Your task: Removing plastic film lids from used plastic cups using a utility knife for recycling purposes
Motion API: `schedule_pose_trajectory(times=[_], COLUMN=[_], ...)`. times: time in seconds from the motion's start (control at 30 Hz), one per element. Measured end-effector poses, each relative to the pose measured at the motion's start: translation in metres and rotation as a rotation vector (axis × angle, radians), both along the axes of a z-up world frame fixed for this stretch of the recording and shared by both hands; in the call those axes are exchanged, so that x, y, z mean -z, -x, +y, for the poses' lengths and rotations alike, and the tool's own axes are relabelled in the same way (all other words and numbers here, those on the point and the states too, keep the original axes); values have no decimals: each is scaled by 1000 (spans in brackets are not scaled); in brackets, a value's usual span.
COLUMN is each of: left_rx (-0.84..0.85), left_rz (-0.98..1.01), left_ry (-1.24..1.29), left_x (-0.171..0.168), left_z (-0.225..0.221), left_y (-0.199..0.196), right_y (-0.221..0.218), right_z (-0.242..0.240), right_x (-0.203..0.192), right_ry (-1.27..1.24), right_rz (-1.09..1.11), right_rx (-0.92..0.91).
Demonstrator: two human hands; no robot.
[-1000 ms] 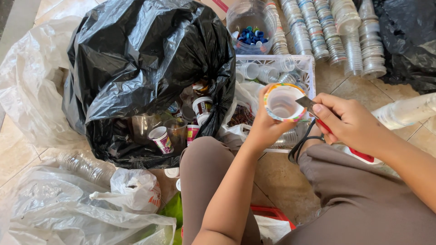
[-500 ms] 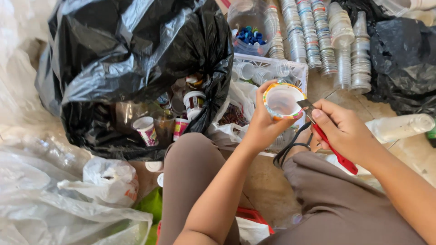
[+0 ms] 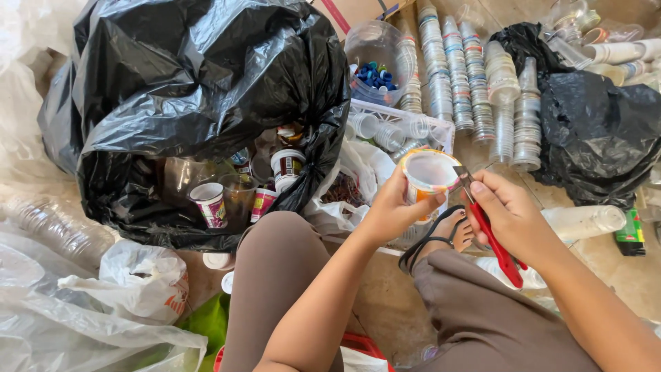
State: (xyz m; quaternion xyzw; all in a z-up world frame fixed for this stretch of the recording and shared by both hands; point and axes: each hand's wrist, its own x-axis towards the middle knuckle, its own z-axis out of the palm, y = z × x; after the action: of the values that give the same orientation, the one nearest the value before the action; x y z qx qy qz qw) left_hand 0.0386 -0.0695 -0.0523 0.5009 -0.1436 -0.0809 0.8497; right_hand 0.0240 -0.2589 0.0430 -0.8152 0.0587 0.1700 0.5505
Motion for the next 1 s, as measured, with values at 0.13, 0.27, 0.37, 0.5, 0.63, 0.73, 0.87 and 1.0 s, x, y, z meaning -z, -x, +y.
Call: schedule_pose_trajectory(times=[0.13, 0.27, 0.37, 0.5, 0.63, 0.73, 0.87, 1.0], left_rx=[-84, -161, -169, -217, -233, -210, -201, -212], left_rz=[-51, -116, -124, -125, -148, -162, -169, -174], left_ry=[-91, -108, -50, -49, -31, -37, -4, -20], left_x=[2, -2, 0, -3, 0, -1, 3, -1], left_z=[0, -4, -12, -10, -4, -3, -2, 2], left_y=[-1, 0, 4, 2, -1, 2, 0, 0], right_y=[2, 2, 3, 3, -1, -1, 1, 2], right_z=[3, 1, 2, 5, 9, 12, 15, 22], right_x=[-4, -1, 0, 1, -2, -2, -5, -8], right_ry=[-21, -52, -64, -30, -16, 5, -22, -56], right_rz=[29, 59, 68, 1, -23, -21, -16, 5], right_rx=[27, 22, 15, 73, 107, 84, 40, 30])
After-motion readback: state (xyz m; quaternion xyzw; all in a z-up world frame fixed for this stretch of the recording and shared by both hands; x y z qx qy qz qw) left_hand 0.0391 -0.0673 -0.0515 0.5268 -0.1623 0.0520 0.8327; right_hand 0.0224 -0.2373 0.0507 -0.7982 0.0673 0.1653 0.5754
